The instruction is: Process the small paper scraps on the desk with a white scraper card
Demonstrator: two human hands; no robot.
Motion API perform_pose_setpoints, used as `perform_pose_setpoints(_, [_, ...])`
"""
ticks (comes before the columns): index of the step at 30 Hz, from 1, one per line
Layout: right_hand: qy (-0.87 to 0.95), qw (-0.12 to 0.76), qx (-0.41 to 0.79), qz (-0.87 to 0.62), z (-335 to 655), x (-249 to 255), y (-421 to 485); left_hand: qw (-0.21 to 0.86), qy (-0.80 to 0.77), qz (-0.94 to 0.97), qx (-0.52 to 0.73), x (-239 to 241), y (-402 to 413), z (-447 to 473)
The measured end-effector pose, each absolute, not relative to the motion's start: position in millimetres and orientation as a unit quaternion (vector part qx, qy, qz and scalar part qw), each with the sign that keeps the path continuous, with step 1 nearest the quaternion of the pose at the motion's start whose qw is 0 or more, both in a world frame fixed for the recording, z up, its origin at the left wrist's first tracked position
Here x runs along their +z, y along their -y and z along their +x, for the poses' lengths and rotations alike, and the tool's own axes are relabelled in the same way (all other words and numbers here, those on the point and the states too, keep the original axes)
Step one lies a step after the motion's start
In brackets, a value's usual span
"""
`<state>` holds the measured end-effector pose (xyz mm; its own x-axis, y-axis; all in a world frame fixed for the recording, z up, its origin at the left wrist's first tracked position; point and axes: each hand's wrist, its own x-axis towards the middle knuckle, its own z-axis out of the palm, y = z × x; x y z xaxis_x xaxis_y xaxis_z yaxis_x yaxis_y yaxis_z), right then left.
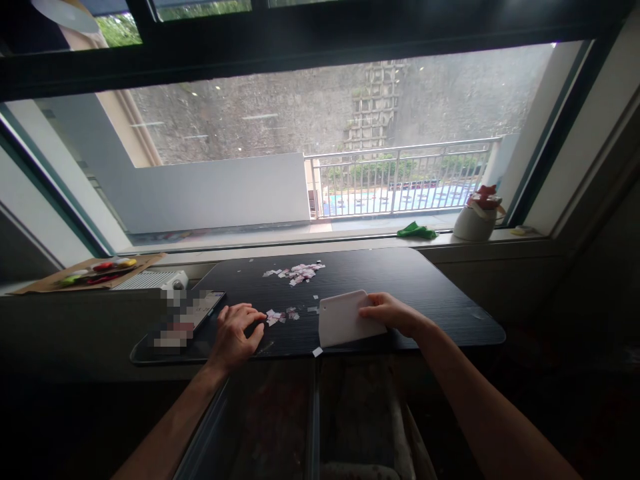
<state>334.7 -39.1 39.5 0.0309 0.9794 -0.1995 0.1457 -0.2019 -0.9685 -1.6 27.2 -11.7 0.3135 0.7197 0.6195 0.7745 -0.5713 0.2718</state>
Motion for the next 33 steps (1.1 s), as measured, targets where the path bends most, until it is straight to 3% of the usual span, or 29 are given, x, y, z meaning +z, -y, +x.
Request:
perform_pose_setpoints(10, [0.503, 0.407, 0.508, -0.569, 321.7, 44.2, 34.8, 0.042, 0.457, -0.812, -0.360, -11.1, -26.8, -1.7])
perform_pose_setpoints(21, [0.496, 0.422, 0.461, -0.603, 373.8, 42.7, 45.6, 0.041, 0.457, -0.812, -0.360, -12.6, -27.8, -2.5])
perform_pose_setpoints(33, [0.485, 0.411, 0.501, -0.587, 377.6, 41.4, 64.8, 0.049, 0.454, -0.812, -0.365, -13.8, -29.4, -3.1])
